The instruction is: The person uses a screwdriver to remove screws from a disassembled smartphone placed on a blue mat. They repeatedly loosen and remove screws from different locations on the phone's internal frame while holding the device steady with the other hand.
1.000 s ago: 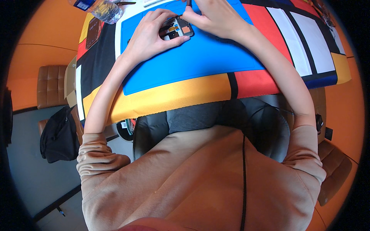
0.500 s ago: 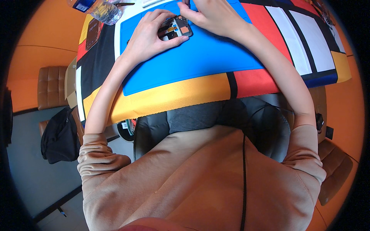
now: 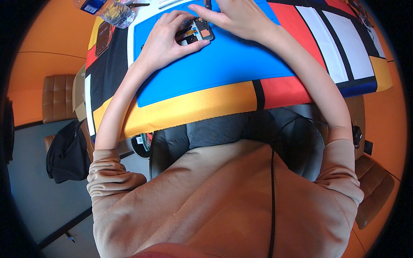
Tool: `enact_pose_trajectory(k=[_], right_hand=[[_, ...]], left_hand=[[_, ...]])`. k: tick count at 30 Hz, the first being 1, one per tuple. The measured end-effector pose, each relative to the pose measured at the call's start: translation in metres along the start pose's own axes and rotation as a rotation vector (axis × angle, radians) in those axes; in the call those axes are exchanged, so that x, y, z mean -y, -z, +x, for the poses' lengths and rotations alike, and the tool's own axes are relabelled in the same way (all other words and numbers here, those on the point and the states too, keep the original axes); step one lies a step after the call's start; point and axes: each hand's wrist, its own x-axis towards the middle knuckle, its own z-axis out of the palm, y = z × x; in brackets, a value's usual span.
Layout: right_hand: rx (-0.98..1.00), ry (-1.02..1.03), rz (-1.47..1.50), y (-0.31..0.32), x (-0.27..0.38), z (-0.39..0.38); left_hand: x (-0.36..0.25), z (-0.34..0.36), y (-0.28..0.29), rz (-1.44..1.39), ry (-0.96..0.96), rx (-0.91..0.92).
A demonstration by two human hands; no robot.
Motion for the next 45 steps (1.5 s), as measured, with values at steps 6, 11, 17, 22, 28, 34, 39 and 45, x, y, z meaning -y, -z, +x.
enact_pose_trajectory(k=[6,11,17,22,28,34,39,45], right_hand=[[0.036,-0.106,0.018,0.005,0.005,0.001],[-0.04,0.0,0.028,0.0,0.002,0.004],[0.033,-0.07,0.018,0.004,0.007,0.0],[0.005,-0.169,0.049,0.003,0.009,0.001],[-0.054,-0.242,0.086,-0.001,0.007,0.0],[-0.126,-0.389,0.202,0.003,0.008,-0.002],[-0.199,-0.321,0.439,-0.006,0.0,-0.005],[-0.245,-0.295,0.533,-0.015,-0.01,-0.002]], left_hand=[[0.0,0.0,0.0,0.005,0.008,0.009],[0.0,0.0,0.0,-0.008,0.002,0.001],[0.0,0.0,0.0,-0.003,0.002,0.001],[0.0,0.0,0.0,-0.009,-0.001,0.0],[0.001,0.0,-0.001,0.002,0.0,0.003],[-0.001,0.002,-0.001,-0.069,-0.066,-0.063],[-0.001,0.004,0.003,-0.14,-0.159,-0.112],[0.0,0.004,0.005,-0.148,-0.153,-0.142]])
